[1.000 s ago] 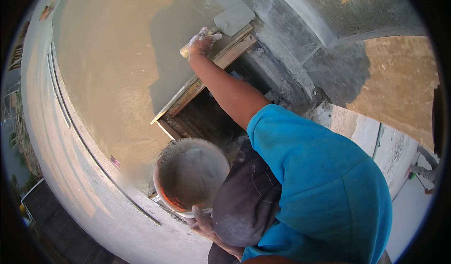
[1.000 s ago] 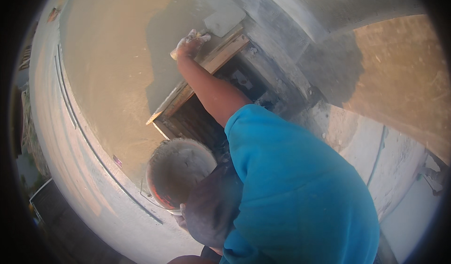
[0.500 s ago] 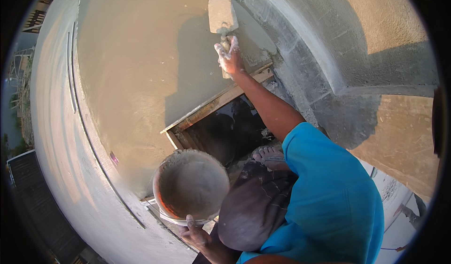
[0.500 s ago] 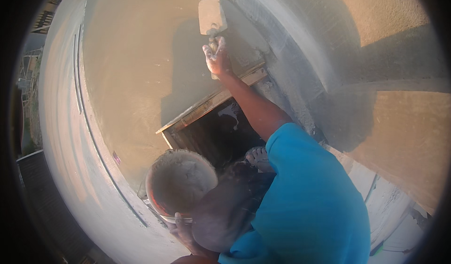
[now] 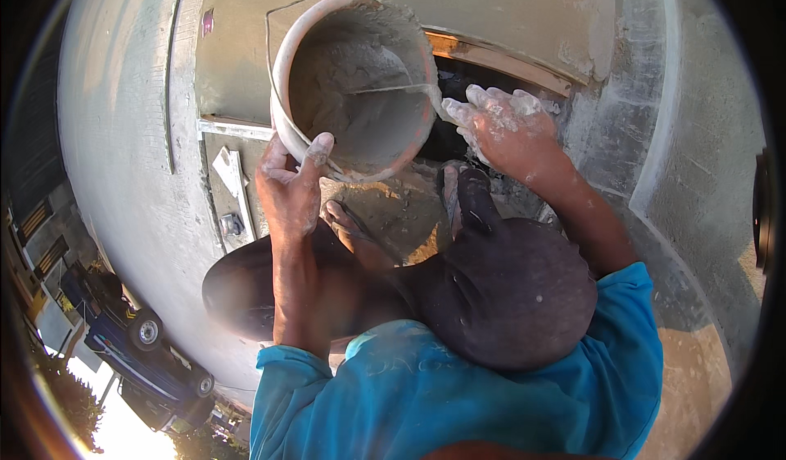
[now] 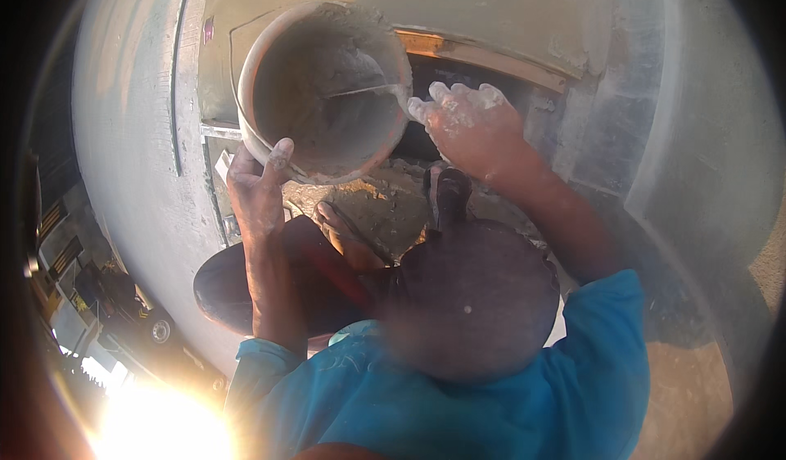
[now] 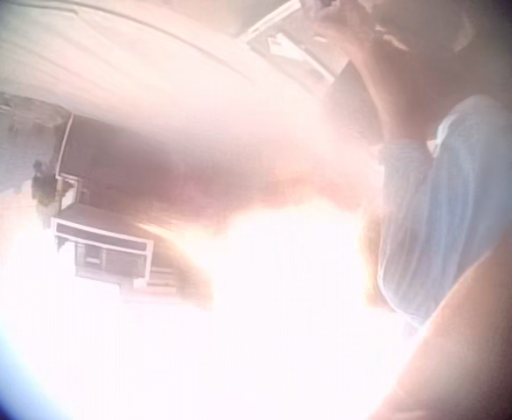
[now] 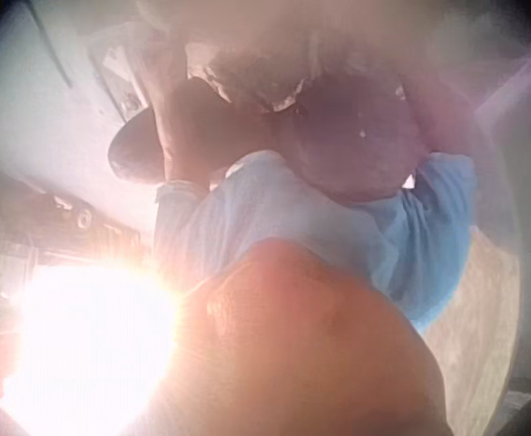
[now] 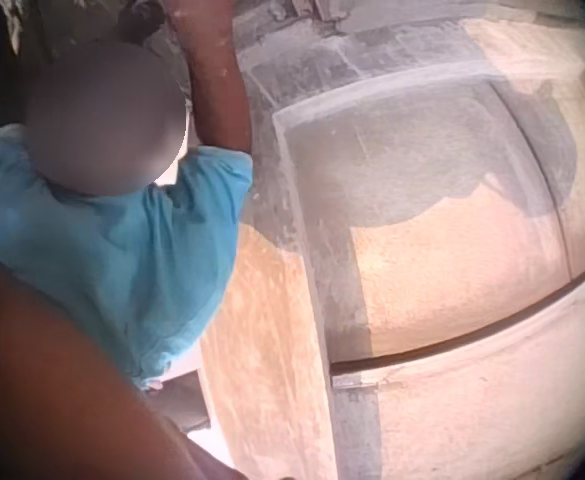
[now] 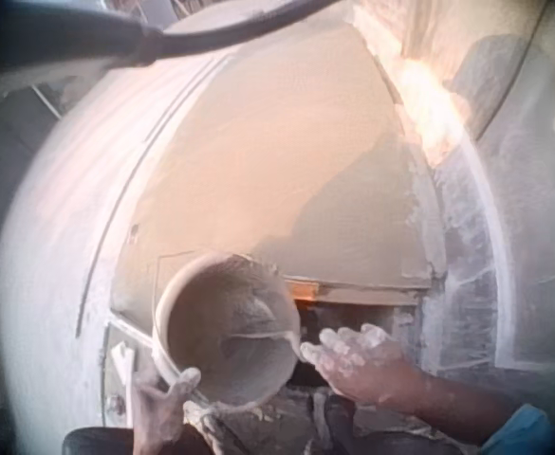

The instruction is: The person scoops cement from a bucket with a trowel and applies it to a wall around a rectangular opening. The person repeatedly smooths the surface and refills the bucket from a larger container nearby.

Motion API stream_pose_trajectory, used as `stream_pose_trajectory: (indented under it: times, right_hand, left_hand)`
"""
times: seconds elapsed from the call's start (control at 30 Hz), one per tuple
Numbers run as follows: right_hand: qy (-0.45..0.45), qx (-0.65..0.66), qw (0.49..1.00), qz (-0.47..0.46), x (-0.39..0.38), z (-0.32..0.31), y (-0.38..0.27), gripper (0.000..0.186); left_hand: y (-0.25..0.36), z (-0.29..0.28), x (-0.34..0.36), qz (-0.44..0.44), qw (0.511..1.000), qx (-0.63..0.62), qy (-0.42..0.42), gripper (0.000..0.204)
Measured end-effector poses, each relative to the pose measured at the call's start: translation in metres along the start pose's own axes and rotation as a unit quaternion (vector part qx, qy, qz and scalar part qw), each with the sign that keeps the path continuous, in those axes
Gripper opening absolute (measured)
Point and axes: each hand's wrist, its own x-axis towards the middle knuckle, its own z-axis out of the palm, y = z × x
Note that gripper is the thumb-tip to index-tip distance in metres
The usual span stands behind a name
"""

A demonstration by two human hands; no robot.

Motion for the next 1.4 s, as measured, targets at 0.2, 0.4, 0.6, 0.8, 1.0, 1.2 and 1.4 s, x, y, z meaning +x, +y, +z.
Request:
stream_pose_trajectory:
  times: [0.2, 0.4, 0.6, 0.8, 1.0, 1.2, 1.4]
  right_hand:
    - [-0.090, 0.062, 0.994, -0.001, 0.010, -0.021, -0.020, 0.026]
    - [-0.089, 0.254, 0.960, -0.075, 0.020, 0.018, -0.006, 0.042]
    - [-0.360, 0.658, 0.657, 0.077, 0.040, 0.017, 0.007, 0.041]
    - [-0.258, 0.770, 0.582, 0.053, 0.015, 0.025, 0.041, 0.038]
    - [0.071, 0.780, 0.600, 0.163, -0.009, 0.010, 0.129, 0.042]
    - [0.342, 0.238, 0.782, 0.463, 0.017, 0.032, 0.263, 0.063]
    - [0.286, 0.095, 0.787, 0.539, 0.078, 0.043, 0.321, 0.065]
  left_hand:
    - [0.005, -0.006, -0.001, -0.027, 0.997, 0.071, -0.034, 0.052]
    - [-0.004, -0.006, 0.002, 0.057, 0.996, 0.061, -0.014, 0.045]
    - [-0.015, -0.021, 0.001, -0.017, 1.000, -0.002, 0.004, 0.040]
    - [-0.009, -0.013, 0.003, 0.002, 0.979, -0.195, 0.058, 0.035]
    - [-0.036, -0.030, -0.010, -0.035, 0.973, -0.208, 0.095, 0.053]
    - [-0.035, -0.031, -0.016, -0.061, 0.981, -0.156, 0.103, 0.057]
    - [-0.043, -0.040, -0.022, -0.078, 0.977, -0.135, 0.147, 0.058]
